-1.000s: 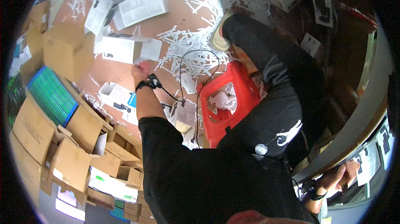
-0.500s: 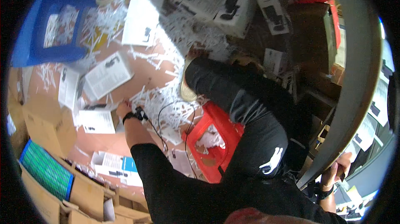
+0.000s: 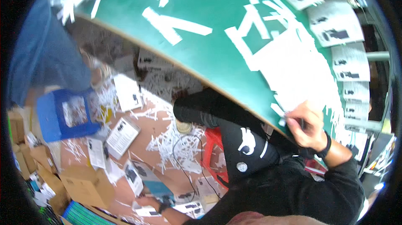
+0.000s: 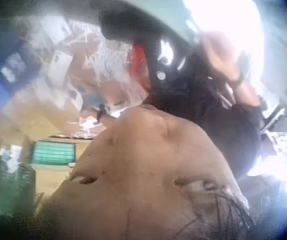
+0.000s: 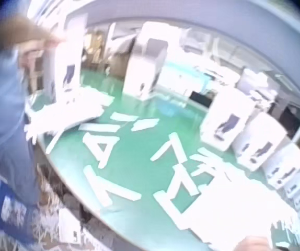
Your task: Packaging streaming microphone boxes and inserting documentation at an assembly line.
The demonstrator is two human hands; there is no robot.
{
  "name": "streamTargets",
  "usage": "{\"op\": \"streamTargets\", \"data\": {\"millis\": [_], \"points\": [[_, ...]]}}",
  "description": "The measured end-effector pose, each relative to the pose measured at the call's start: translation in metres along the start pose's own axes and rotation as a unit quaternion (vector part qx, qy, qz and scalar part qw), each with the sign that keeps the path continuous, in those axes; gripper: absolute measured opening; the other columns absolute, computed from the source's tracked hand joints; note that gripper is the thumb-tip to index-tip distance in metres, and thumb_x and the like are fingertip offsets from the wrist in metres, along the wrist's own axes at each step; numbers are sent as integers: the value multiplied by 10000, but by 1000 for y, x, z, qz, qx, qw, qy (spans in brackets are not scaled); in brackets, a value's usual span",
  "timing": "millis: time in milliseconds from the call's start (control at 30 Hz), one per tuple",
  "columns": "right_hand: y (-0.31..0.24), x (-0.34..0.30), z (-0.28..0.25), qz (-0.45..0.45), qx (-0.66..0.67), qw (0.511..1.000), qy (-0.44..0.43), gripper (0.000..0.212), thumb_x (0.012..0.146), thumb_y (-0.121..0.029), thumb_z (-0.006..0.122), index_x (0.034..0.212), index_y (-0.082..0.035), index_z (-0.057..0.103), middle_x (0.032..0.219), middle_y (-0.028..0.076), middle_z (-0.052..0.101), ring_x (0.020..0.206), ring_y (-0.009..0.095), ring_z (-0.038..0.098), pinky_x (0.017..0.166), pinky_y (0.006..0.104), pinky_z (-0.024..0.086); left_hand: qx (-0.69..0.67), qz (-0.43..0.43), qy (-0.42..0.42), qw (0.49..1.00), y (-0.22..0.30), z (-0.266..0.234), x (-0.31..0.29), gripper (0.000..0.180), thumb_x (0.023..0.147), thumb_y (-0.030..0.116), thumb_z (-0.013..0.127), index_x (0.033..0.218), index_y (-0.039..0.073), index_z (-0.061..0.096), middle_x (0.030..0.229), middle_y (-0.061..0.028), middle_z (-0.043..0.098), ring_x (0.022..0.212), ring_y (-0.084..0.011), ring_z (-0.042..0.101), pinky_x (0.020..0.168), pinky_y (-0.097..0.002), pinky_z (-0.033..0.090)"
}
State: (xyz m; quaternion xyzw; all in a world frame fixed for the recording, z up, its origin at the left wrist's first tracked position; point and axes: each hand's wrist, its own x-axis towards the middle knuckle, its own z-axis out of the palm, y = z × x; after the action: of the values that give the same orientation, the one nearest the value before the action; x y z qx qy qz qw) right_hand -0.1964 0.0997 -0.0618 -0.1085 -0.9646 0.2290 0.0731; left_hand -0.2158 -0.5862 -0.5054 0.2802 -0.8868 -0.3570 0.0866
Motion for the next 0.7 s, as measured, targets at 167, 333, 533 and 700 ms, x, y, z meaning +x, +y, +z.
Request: {"op": "streamTargets", "data": {"millis": [167,333,533,700], "points": [[28,-23,-109,-49,-274,959,47,426,637,34,677,1043,-95,660,889,74,623,841,288,638,628,409,523,-250,51,-136,957,246,-57,2,414,924,148,485,1191,-115,659,1140,-199,692,1053,-322,656,967,-430,509],[39,-78,-192,-73,-108,971,201,352,709,95,653,1035,-34,639,856,96,629,776,306,647,661,408,530,-229,383,-314,838,477,-179,-84,456,939,237,523,1197,-126,622,1058,-161,696,951,-238,664,861,-383,522],[-2,-156,-248,-192,-10,965,181,822,735,-194,858,1489,-170,531,1506,202,474,977,320,697,604,353,557,-93,709,-310,626,723,-271,-234,491,928,386,548,877,-84,678,814,-228,656,724,-410,611,698,-447,476],[9,-169,-286,-197,-117,952,204,1042,802,-753,641,1591,-131,367,1593,238,376,666,248,603,577,334,513,-60,839,-431,327,883,-239,-334,361,874,289,602,856,-71,625,766,-182,550,670,-352,537,604,-418,402]]}}
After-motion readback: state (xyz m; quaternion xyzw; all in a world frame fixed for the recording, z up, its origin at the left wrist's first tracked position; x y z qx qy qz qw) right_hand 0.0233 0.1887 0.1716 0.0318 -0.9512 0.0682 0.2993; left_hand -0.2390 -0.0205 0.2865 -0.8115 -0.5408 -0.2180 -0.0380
